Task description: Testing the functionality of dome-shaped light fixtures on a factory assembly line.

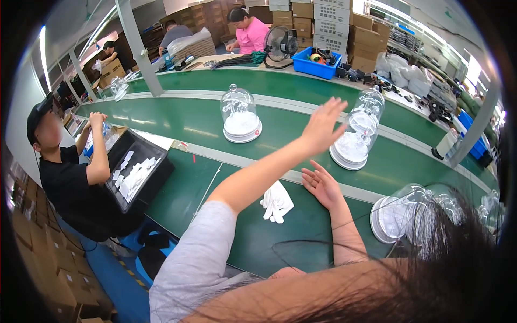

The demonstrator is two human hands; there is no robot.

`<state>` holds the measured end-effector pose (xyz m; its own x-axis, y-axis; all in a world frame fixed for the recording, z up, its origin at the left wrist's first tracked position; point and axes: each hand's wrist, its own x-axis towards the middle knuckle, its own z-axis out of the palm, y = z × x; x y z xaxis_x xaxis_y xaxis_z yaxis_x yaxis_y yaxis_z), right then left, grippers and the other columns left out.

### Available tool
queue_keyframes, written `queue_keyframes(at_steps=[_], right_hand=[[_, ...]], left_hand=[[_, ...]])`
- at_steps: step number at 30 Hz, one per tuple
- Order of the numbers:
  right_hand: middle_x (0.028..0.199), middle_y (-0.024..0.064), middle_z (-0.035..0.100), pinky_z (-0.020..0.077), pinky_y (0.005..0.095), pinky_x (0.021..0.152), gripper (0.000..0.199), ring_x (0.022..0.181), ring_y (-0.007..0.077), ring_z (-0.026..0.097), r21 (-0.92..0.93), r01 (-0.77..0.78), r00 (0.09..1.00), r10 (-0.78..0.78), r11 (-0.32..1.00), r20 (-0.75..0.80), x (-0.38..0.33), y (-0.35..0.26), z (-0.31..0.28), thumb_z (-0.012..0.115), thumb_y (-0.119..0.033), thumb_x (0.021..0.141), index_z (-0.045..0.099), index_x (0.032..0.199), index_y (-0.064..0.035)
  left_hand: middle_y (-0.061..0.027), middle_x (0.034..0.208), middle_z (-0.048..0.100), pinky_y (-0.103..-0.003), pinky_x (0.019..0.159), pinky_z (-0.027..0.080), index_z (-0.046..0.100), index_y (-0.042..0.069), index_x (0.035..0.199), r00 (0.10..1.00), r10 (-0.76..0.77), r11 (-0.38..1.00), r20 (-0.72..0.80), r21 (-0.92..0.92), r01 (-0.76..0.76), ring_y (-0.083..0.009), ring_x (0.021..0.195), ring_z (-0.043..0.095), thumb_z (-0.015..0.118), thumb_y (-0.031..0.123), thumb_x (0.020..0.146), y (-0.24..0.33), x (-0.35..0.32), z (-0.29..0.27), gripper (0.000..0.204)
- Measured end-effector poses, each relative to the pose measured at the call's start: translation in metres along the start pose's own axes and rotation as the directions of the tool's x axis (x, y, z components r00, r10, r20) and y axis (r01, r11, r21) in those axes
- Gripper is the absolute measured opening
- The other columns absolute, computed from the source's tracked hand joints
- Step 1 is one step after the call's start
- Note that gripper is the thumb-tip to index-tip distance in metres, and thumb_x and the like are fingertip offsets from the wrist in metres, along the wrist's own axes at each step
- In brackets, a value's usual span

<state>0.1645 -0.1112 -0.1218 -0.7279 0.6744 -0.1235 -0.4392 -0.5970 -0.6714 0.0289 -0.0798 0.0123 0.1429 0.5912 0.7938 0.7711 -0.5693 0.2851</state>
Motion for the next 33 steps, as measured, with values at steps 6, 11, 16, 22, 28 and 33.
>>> queue_keyframes(at_steps=[6,11,16,22,28,33], right_hand=[[0.129,0.0200,0.049,0.0414,0.0435,0.102,0.047,0.118,0.0283,0.050,0.005,-0.015,0.999,0.015,1.000,0.050,0.003,0.002,-0.002,0.047,-0.014,0.096,0.035,0.142,-0.0090],[0.127,0.0172,0.050,0.0414,0.0443,0.102,0.050,0.118,0.0284,0.051,0.008,-0.027,0.999,0.027,1.000,0.018,0.006,0.004,0.002,0.048,-0.015,0.096,0.032,0.142,-0.0079],[0.127,0.0138,0.051,0.0418,0.0435,0.101,0.048,0.117,0.0268,0.051,0.008,-0.017,1.000,0.017,1.000,0.007,0.003,0.000,-0.001,0.047,-0.013,0.095,0.032,0.141,-0.0074],[0.127,0.0120,0.052,0.0430,0.0413,0.099,0.046,0.115,0.0241,0.053,-0.011,-0.031,0.999,0.031,0.999,0.009,0.005,0.002,0.006,0.045,-0.014,0.097,0.034,0.140,-0.0079],[0.127,0.0108,0.054,0.0430,0.0402,0.099,0.043,0.114,0.0216,0.054,-0.054,-0.023,1.000,0.022,0.998,-0.008,0.002,-0.001,-0.002,0.046,-0.018,0.097,0.038,0.138,-0.0079],[0.136,0.0173,0.044,0.0372,0.0409,0.106,0.046,0.123,0.0264,0.047,-0.001,-0.034,0.996,0.034,0.999,0.083,0.007,0.006,-0.005,0.050,-0.023,0.096,0.038,0.137,-0.0059]], left_hand=[[-0.0231,0.132,0.050,-0.046,0.106,0.031,0.049,0.004,0.129,0.987,-0.150,0.986,0.056,-0.062,0.153,-0.0366,0.131,0.038,0.055,0.033,0.091,-0.032,0.066,0.041,0.048],[-0.0194,0.125,0.056,-0.055,0.108,0.025,0.052,0.009,0.125,0.950,-0.194,0.963,0.245,-0.138,0.233,-0.0341,0.124,0.047,0.046,0.033,0.096,-0.026,0.034,0.084,0.038],[-0.0161,0.114,0.061,-0.050,0.100,0.034,0.048,0.009,0.129,0.983,-0.170,0.985,0.068,-0.032,0.172,-0.0311,0.112,0.054,0.052,0.030,0.093,-0.018,0.032,0.086,0.042],[-0.0130,0.104,0.064,-0.046,0.090,0.041,0.059,0.007,0.110,0.983,-0.180,0.981,-0.015,0.063,0.181,-0.0301,0.105,0.057,0.058,0.028,0.088,-0.024,0.053,0.086,0.031],[-0.0180,0.108,0.063,-0.045,0.092,0.042,0.059,0.006,0.107,0.947,-0.316,0.884,0.059,-0.345,0.317,-0.0373,0.102,0.057,0.062,0.021,0.086,-0.012,0.035,0.075,0.026],[-0.0216,0.116,0.060,-0.048,0.102,0.037,0.058,0.006,0.109,0.959,-0.236,0.926,-0.156,-0.335,0.173,-0.0385,0.109,0.055,0.061,0.018,0.087,-0.015,0.005,0.049,0.025]])
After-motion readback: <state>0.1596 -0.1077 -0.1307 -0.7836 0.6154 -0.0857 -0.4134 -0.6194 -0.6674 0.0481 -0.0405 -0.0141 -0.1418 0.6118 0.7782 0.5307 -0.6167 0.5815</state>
